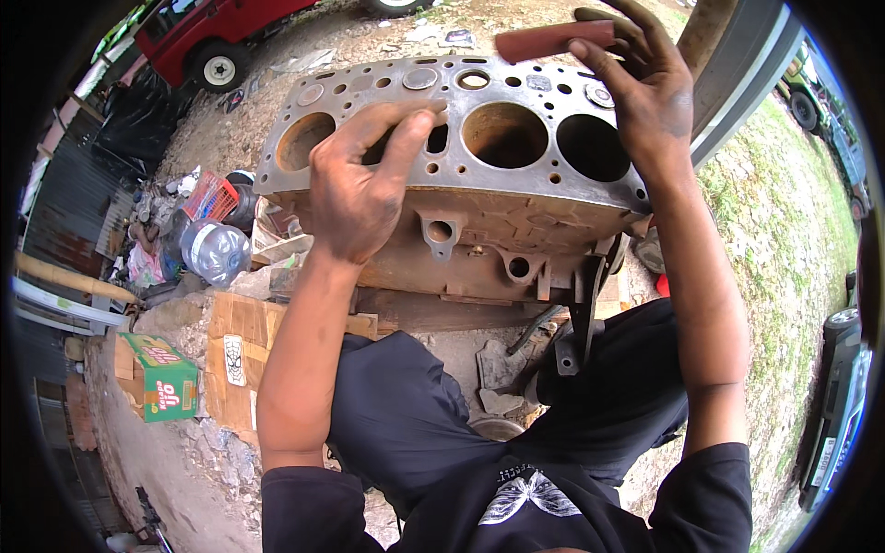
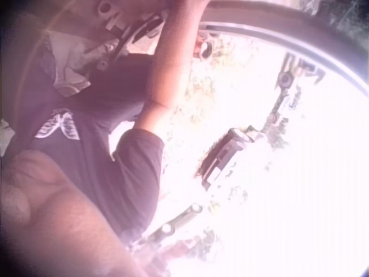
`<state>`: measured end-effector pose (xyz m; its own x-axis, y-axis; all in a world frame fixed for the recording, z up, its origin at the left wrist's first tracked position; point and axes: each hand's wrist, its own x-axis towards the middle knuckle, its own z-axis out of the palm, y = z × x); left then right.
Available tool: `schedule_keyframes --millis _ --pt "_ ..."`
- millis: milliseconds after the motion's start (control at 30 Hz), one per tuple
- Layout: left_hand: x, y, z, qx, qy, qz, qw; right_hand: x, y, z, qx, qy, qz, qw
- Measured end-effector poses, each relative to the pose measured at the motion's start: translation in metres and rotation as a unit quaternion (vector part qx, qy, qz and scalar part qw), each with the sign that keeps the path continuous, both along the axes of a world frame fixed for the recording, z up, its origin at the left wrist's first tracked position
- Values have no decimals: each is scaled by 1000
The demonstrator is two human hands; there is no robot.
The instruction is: The person sands the top surface of an engine block using a red sanding block, moving it across the flat areas and around the cylinder openings. The person also uses fingers to wipe or feel the surface between sanding passes.
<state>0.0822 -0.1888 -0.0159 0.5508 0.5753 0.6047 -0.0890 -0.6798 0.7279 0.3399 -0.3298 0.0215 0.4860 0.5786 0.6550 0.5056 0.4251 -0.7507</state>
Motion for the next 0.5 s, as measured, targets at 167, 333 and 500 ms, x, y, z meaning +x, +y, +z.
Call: schedule_keyframes --millis 167,333,500 --pt "43 -4 -2 10 -169 -80 982 1 -8 38 -93 -170 129 973" --pt "63 -10 3 -76 -181 -143 970 -23 -9 68 -189 -210 157 946" --pt "58 -22 10 -134 -105 -195 966 -17 -15 12 -11 -262 79 962"
